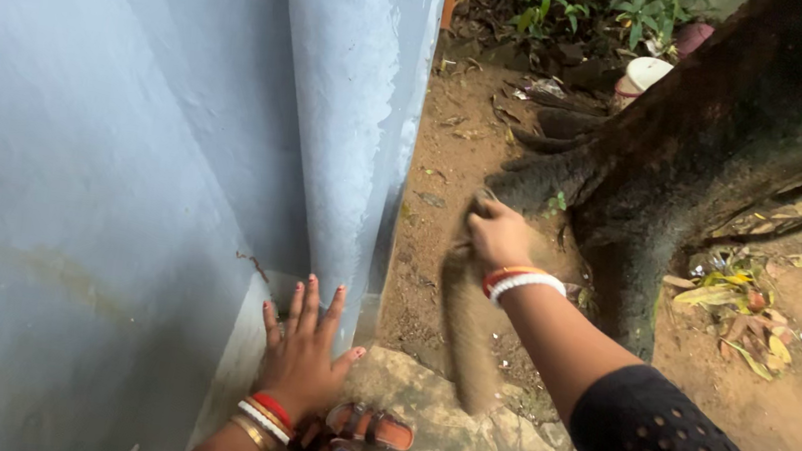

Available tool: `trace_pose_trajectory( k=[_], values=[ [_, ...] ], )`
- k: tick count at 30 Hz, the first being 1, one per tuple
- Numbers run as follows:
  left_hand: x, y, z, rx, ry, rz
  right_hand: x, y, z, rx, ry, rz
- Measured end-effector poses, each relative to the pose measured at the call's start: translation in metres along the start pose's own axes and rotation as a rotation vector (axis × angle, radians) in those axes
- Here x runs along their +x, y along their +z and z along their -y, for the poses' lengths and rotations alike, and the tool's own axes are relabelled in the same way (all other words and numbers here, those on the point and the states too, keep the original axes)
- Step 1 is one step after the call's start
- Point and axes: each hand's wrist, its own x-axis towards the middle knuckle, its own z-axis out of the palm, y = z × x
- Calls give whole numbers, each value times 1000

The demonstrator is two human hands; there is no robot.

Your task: The person retrieves a mat from behind a pipe, unrolls and shakes it to remove dust, cleans both sides by hand, and rolls it back up.

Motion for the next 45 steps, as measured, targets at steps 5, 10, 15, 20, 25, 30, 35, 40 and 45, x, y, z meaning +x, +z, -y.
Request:
trace_pose_trajectory(
  k=[5,10,15,20,25,30,35,40,45],
  values=[
    [-11,-16,-1,-44,-94,27,14,19,5,336,-72,0],
    [-6,-15,-4,-132,-102,33,25,6,-12,184,7,-104],
    [3,-18,-39,-555,65,116,10,-17,-29,100,385,-377],
    [15,-32,-100,-712,36,197,-52,-49,-11,129,250,-494],
    [36,-37,-151,-847,160,60,-94,-86,9,378,313,-192],
    [54,-26,-187,-1006,179,-17,-113,-121,-8,275,274,-75],
    [71,-21,-202,-863,135,-90,-139,-147,-27,458,215,-19],
    [81,-39,-207,-805,193,-133,-192,-158,-33,183,-1,-88],
    [91,-59,-202,-698,252,-174,-209,-152,-67,-391,-186,-467]
  ],
)
